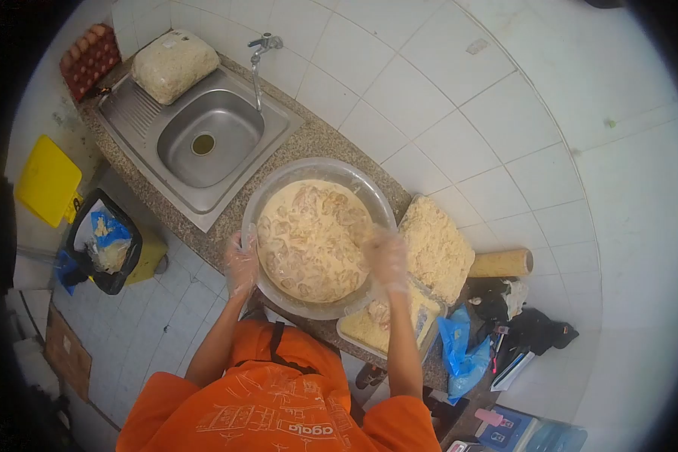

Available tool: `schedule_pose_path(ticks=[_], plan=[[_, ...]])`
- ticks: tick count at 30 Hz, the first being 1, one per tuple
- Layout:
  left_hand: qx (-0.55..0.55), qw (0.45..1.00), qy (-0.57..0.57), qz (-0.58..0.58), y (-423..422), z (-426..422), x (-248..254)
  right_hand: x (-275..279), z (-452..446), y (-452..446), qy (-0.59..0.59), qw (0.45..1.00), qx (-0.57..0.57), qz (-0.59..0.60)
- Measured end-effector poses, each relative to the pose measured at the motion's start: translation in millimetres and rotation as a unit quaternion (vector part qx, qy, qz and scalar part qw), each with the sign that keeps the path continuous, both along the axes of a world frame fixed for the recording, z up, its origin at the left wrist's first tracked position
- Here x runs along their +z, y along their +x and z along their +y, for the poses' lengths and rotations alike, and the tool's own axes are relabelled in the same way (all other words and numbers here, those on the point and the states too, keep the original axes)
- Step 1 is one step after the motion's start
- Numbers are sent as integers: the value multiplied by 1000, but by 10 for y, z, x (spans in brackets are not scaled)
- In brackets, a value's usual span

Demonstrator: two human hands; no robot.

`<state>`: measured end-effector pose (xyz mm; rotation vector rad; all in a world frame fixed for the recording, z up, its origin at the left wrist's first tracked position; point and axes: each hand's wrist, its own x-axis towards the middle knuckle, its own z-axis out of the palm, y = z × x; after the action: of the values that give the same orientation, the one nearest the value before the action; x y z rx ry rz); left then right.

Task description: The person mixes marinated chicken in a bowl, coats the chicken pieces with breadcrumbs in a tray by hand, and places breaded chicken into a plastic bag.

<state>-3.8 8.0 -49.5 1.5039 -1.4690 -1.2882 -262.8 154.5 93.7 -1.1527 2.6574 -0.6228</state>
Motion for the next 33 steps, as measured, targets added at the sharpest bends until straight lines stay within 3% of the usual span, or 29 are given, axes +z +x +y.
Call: schedule_pose_path(ticks=[1,3,5,9,14,18,21,24,27,30,33], plan=[[-1,1000,6,0,2,2,18,-75,-28,145,43,999,2,4],[-1,1000,18,0,10,-1,92,-377,53,364,155,958,212,116],[-1,999,30,20,-9,-6,189,-829,108,348,138,963,209,99],[11,1000,-21,-1,-11,4,-14,-691,-265,272,88,983,143,71],[-6,999,21,29,-14,-5,49,-1043,-694,138,177,971,128,93],[4,999,37,11,-2,-10,190,-765,-736,125,206,969,123,63],[26,999,16,-28,-31,3,-105,-188,-653,156,189,974,118,51],[30,999,25,-18,-29,13,-10,88,-507,125,84,993,80,35],[18,999,25,-20,-22,30,145,-43,-408,181,-53,976,168,126],[6,1000,3,15,-22,29,44,-816,-424,231,51,989,124,56],[16,999,24,-20,-47,48,157,-843,-312,286,-23,980,179,84]])
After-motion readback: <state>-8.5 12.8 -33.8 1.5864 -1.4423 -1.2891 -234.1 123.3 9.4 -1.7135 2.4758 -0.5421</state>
